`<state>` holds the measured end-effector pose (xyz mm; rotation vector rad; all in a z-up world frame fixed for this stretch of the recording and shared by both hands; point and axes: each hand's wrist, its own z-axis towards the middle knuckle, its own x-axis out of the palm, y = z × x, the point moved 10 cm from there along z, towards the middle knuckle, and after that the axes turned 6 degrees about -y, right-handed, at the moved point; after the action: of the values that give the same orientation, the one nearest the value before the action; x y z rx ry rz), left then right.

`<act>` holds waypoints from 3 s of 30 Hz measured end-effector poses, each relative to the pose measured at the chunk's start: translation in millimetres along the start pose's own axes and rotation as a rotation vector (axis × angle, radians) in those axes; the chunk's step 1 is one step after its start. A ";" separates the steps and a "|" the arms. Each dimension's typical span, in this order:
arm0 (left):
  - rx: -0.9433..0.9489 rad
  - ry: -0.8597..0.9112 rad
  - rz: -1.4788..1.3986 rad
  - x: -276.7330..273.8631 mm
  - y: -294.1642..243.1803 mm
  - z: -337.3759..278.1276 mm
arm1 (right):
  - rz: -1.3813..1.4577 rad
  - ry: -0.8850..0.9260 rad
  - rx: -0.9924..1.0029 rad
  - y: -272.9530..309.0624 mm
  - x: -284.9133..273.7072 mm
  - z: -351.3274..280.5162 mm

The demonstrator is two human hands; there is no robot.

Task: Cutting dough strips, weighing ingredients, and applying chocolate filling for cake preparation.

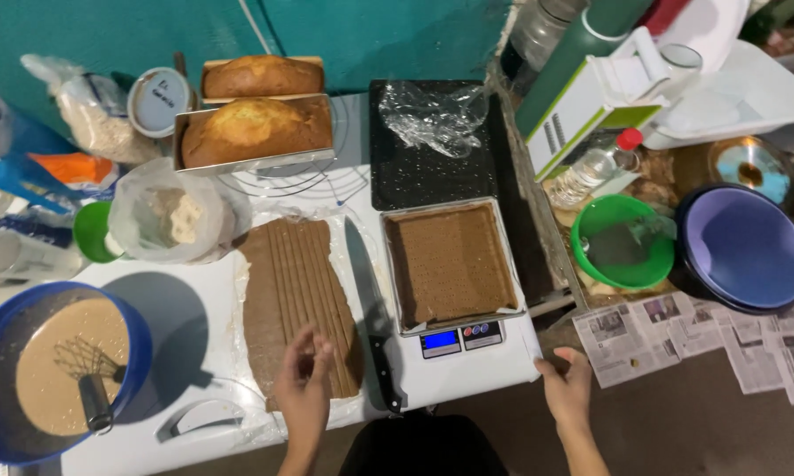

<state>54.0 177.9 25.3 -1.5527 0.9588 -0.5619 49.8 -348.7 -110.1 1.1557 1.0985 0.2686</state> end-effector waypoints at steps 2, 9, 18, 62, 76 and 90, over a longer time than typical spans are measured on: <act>0.152 -0.008 0.152 5.4 -41.3 0.6 | -0.096 -0.013 0.061 8.1 -21.1 -12.3; 0.437 0.090 0.143 61.9 -90.0 -24.3 | 0.118 0.053 0.262 -27.6 -60.4 -12.8; 0.705 0.096 0.258 172.5 -155.4 -97.8 | 0.388 0.004 -0.049 19.7 -186.1 123.3; -0.196 0.602 -0.515 518.4 9.3 -236.8 | -0.495 -0.007 -0.546 195.8 -364.7 406.9; -0.257 0.597 -1.454 341.6 -72.9 -199.3 | 0.057 0.873 -0.536 324.2 -138.9 88.5; -0.254 0.465 -1.300 130.8 -46.5 -94.3 | -0.794 1.022 -1.266 367.9 10.5 -101.0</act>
<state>63.4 16.5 70.3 -2.2277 0.1964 -1.8083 99.7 -120.7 192.0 -0.6753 1.7216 0.7997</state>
